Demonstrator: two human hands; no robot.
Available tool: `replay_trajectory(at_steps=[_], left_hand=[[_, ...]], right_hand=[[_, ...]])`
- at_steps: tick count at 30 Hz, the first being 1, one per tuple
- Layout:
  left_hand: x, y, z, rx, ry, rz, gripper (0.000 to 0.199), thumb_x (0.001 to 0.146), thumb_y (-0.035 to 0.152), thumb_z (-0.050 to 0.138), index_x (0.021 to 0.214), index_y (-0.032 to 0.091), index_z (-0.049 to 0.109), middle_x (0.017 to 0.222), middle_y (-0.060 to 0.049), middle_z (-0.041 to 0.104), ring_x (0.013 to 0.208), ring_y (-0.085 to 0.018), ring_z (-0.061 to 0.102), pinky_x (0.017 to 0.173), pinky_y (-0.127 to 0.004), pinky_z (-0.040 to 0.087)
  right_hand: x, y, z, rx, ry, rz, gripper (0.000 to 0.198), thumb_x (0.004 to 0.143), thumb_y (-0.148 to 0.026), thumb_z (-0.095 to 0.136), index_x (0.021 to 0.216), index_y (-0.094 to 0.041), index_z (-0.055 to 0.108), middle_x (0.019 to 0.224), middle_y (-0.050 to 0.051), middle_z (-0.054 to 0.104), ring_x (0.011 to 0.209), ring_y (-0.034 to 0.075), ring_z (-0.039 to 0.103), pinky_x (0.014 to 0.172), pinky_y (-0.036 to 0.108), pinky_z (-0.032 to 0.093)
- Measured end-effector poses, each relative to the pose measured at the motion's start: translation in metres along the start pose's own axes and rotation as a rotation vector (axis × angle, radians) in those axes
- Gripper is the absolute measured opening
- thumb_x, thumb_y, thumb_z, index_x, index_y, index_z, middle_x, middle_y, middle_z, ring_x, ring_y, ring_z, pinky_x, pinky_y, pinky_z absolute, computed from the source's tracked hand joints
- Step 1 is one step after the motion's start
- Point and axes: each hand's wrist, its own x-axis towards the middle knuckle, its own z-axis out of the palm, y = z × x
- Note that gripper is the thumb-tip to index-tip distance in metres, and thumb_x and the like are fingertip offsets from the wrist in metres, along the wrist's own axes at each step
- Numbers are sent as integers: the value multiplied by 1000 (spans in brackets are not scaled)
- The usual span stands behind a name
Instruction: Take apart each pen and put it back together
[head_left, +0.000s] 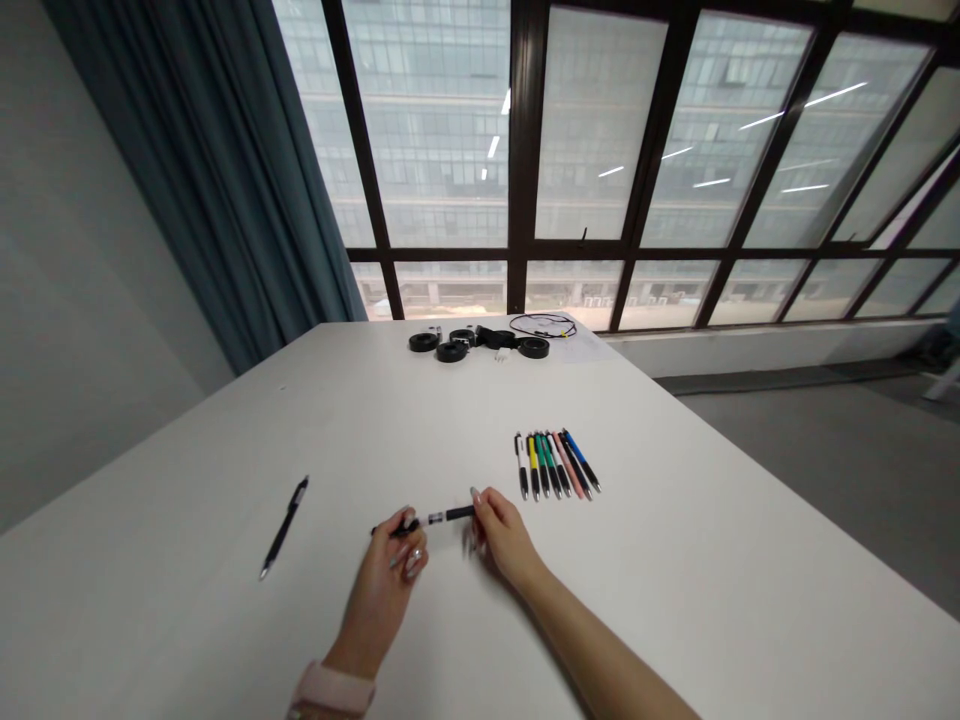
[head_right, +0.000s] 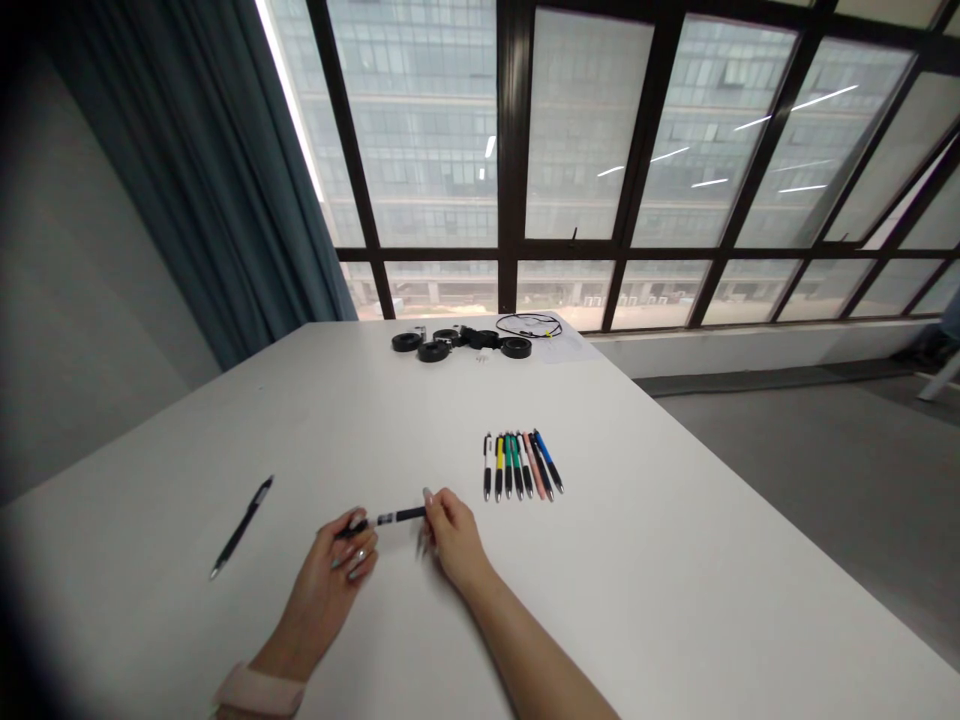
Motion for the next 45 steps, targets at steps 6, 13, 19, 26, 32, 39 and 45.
replay_trajectory(at_steps=[6,13,19,26,32,39,45], left_hand=[[-2,2,1,139,19,29,22,72,34,72,68,19,56,49,7,41,45,-7,39,43,-17,34],[-2,1,-1,127,-46,64,24,72,35,74,69,19,57,51,8,41,45,-7,39,43,-18,34],[-1,2,-2,49,-26,38,20,75,32,72,73,19,56,51,9,37,43,-7,37,40,-17,31],[-2,4,1,39,18,20,17,75,29,69,72,19,56,50,9,39,44,-7,37,40,-16,30],[-2,4,1,46,2,11,17,77,29,68,71,19,55,50,9,39,43,-6,36,40,-16,31],[-1,3,0,24,-38,4,19,76,30,70,72,18,56,51,9,39,43,-5,34,39,-16,29],[-5,6,3,87,-6,-9,14,77,27,67,70,18,59,51,7,41,45,-7,38,42,-16,34]], right_hand=[[2,-2,-3,-32,-26,37,68,73,-88,49,53,-24,41,43,-7,40,42,10,36,45,25,29],[2,5,-1,24,-22,94,71,75,-89,44,48,-24,40,38,-6,37,37,9,32,42,25,25],[-2,1,-1,59,-2,-9,62,75,-84,54,63,-23,48,53,-6,49,48,11,43,51,24,37],[-1,6,-3,-27,-22,-6,64,79,-86,45,61,-24,41,52,-7,42,50,11,39,52,25,33],[-1,4,-2,-19,-36,11,65,79,-86,45,60,-23,44,53,-6,45,51,12,41,53,25,34],[-2,0,-2,18,-67,5,65,74,-84,54,56,-23,46,46,-6,45,44,10,39,48,24,31],[4,5,-6,87,-104,112,67,70,-86,56,51,-22,45,41,-6,43,37,7,34,43,24,25]])
